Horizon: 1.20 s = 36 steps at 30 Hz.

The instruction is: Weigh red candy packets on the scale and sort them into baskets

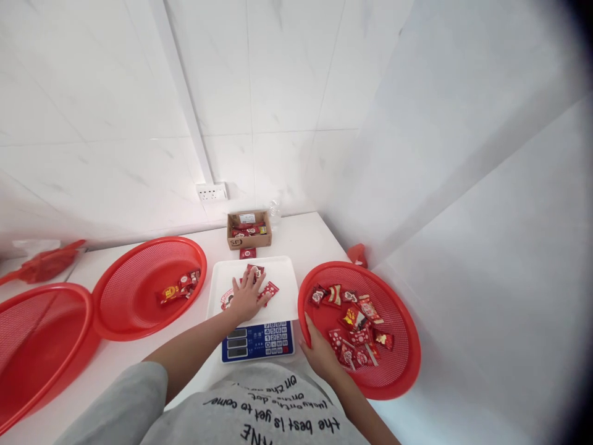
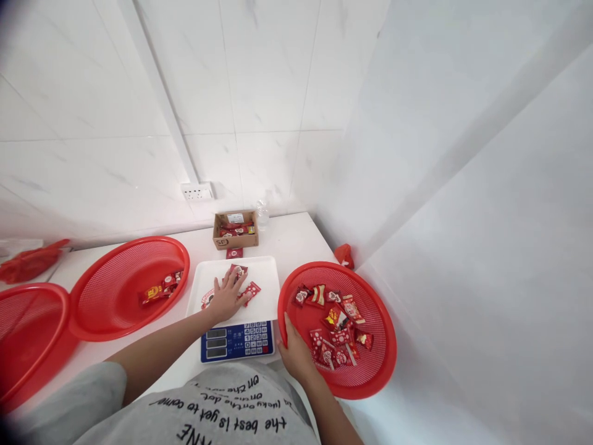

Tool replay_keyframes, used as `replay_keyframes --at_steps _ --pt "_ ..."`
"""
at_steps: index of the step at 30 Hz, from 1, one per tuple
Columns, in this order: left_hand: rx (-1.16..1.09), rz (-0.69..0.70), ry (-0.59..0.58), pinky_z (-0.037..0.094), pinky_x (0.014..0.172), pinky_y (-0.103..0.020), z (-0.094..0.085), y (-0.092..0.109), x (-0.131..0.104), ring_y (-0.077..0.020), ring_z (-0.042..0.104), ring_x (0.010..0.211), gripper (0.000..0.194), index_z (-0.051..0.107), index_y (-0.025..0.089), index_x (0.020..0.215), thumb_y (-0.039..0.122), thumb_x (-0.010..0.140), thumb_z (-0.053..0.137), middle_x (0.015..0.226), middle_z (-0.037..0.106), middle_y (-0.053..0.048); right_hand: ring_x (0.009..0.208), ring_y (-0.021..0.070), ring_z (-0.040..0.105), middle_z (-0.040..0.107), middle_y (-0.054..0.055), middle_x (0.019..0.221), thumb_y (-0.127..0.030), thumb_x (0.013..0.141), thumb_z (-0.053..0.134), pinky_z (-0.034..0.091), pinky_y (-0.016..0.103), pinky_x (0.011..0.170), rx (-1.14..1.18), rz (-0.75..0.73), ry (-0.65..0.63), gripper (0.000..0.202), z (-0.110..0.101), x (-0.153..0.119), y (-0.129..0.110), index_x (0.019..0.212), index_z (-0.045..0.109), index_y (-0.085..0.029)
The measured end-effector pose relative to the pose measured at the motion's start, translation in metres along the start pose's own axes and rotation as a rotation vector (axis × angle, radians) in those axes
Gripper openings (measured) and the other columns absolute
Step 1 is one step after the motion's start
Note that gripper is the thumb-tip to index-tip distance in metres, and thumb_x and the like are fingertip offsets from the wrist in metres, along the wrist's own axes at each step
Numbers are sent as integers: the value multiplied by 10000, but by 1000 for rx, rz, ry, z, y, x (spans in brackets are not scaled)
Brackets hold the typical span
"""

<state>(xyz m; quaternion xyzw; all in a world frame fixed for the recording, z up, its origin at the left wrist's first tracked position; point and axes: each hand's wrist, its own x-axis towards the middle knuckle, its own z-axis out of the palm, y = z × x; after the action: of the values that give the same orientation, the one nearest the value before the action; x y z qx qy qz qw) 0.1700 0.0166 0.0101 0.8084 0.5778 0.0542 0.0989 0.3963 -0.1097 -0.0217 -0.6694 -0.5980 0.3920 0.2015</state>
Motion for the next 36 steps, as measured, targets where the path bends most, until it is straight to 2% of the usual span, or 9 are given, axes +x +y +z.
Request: replay_keyframes --at_steps 3,5,12,15,18,22,26,31,36 --pt "-11 -167 -22 158 989 -676 6 8 11 -370 85 1376 694 165 281 1441 620 851 304 1525 81 -129 1317 189 340 321 133 1454 -224 786 427 286 339 1067 -7 3 -2 700 0 0 -1 1429 193 -78" --pt "-1 -153 -50 144 989 -681 9 6 17 -375 85 1375 698 199 262 1436 630 849 288 1522 100 -134 1318 185 338 329 134 1450 -225 784 429 275 328 1074 -7 6 -1 701 0 1 -1 1428 197 -75" --pt "5 171 -112 106 1077 -562 -1 -18 19 -325 105 1381 611 395 250 1358 588 851 358 1492 264 -63 1319 177 336 342 105 1448 -219 773 451 259 335 1083 15 4 11 709 1 1 0 1431 208 -116" --pt "-5 344 -153 135 1109 -443 -13 -28 16 -258 151 1381 582 400 288 1349 560 836 425 1471 319 -18 1314 179 347 347 109 1444 -223 776 445 266 338 1080 5 13 4 704 0 1 0 1430 209 -110" --pt "17 433 -134 118 1113 -439 -18 -32 9 -232 190 1374 554 372 277 1366 522 870 390 1472 314 -47 1315 187 345 341 112 1446 -227 772 450 276 344 1075 5 13 7 702 1 0 0 1426 223 -107" --pt "52 97 20 97 1080 -556 -10 -23 -7 -289 158 1379 514 338 258 1388 459 916 307 1485 274 -89 1319 188 338 339 104 1448 -230 773 459 268 349 1079 37 -2 18 701 0 3 1 1426 225 -128" --pt "29 -229 59 135 992 -670 7 -12 -16 -387 141 1362 630 293 263 1408 583 866 319 1498 211 -147 1324 188 329 339 126 1446 -224 789 435 263 350 1081 -1 34 2 701 -7 9 -2 1432 186 -100" --pt "28 -165 29 85 976 -689 14 -11 -8 -409 145 1353 663 283 334 1403 636 819 375 1496 225 -131 1331 188 313 317 126 1458 -217 796 425 250 348 1086 -21 21 8 702 -17 17 -5 1438 164 -106" --pt "-7 -32 26 93 1006 -649 8 -18 -2 -363 201 1351 533 387 346 1348 535 851 417 1472 301 -98 1320 213 335 330 146 1447 -214 793 429 269 390 1075 -6 30 30 695 -17 17 -5 1434 183 -107"
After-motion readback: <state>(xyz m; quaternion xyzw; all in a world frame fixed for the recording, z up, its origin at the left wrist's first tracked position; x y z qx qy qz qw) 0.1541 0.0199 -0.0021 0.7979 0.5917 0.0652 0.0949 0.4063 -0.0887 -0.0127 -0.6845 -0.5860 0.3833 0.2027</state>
